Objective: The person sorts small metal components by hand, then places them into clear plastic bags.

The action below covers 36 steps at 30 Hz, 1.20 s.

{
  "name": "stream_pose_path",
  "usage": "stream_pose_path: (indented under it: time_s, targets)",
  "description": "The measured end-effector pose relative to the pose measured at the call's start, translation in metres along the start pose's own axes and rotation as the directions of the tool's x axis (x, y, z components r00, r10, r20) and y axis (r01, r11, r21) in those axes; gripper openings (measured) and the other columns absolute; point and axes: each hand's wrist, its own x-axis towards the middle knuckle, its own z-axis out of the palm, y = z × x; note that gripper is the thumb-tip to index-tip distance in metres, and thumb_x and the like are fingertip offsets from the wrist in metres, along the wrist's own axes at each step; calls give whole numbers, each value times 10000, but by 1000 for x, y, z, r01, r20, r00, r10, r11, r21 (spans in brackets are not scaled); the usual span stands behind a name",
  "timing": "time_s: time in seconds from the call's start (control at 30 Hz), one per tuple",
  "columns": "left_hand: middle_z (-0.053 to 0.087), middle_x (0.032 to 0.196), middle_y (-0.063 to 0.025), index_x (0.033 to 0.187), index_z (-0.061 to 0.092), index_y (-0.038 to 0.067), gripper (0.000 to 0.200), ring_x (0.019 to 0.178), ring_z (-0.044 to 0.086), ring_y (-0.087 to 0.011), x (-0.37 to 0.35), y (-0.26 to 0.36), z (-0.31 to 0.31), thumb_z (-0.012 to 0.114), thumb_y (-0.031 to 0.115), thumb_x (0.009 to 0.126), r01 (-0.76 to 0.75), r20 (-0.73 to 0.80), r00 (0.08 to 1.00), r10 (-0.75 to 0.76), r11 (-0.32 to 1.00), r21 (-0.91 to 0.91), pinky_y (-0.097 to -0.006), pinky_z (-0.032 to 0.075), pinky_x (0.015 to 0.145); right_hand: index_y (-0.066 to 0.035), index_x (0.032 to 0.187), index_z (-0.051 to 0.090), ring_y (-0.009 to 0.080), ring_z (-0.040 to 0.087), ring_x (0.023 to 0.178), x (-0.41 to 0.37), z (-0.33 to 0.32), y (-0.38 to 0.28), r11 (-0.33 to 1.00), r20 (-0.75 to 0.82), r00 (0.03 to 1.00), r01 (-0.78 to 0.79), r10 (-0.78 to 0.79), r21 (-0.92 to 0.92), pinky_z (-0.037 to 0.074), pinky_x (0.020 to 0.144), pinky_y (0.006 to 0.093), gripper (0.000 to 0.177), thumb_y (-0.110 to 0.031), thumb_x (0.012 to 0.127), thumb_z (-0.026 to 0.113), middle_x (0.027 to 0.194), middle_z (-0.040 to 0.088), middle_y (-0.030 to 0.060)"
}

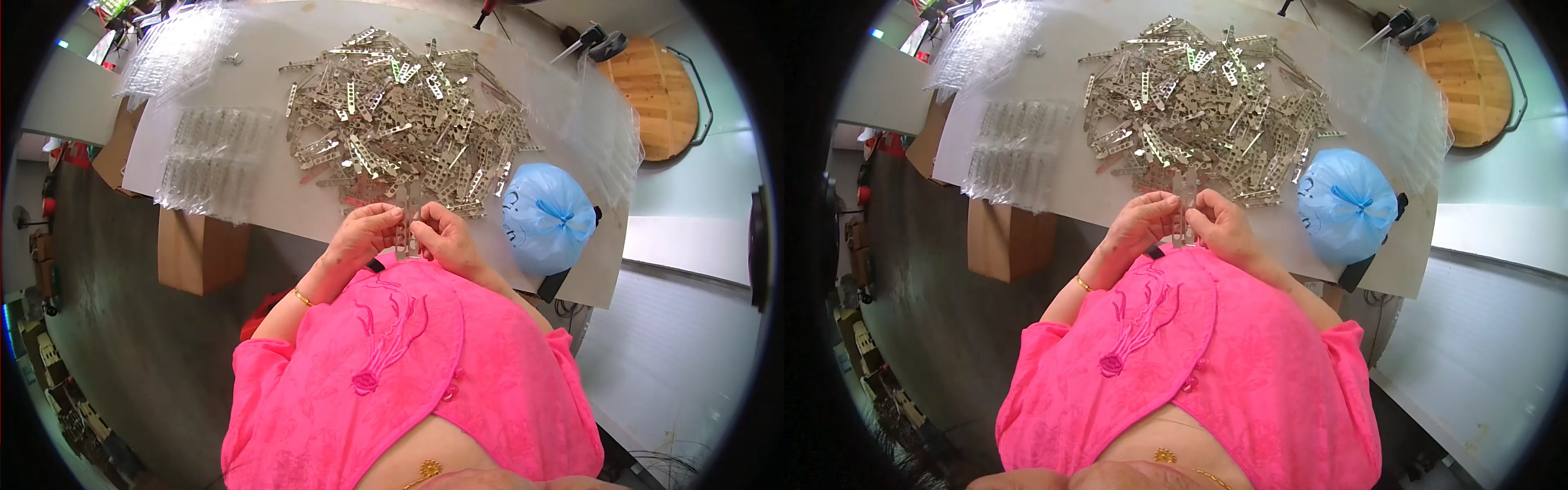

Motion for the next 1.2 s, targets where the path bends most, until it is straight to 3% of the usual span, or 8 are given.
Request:
stream_pose_path:
  time_s: [0.2,0.6,0.77,0.87,1.2]
  targets:
    - [664,908,-28,1004,641,52,143,805,641,-138,2,46,-30,646,183,944,49,44,998,-52,997,53,-306,529,754,-64,912,544,31,519,591,28,40,-12,998,-35,999,-14,16,56,414,512,203,71,-119,945,575,707,568,-24]
    - [661,914,-45,1024,637,28,176,809,638,-141,2,126,-75,655,181,939,207,61,974,-219,965,164,-303,532,747,-72,925,540,31,550,616,73,120,-19,994,-240,970,-1,27,110,428,507,189,70,-124,941,583,735,586,-18]
    - [659,921,-43,1032,634,29,176,823,634,-138,10,132,-83,651,179,942,238,92,962,-257,955,177,-298,527,756,-54,905,538,43,555,608,75,127,-24,995,-296,954,-14,44,103,430,506,204,72,-106,941,572,715,589,-1]
    - [659,927,-42,1029,638,32,171,831,630,-134,6,136,-73,652,179,941,240,81,962,-260,950,200,-294,523,762,-83,928,545,20,526,579,73,125,-21,996,-311,950,2,26,90,425,488,181,68,-132,938,593,722,577,-35]
    - [668,922,-36,1028,640,35,168,814,639,-126,15,105,-54,654,178,940,202,77,973,-218,964,173,-291,532,748,-65,906,542,42,548,579,56,90,-17,998,-266,964,-4,23,70,432,489,199,73,-117,935,585,704,590,-7]
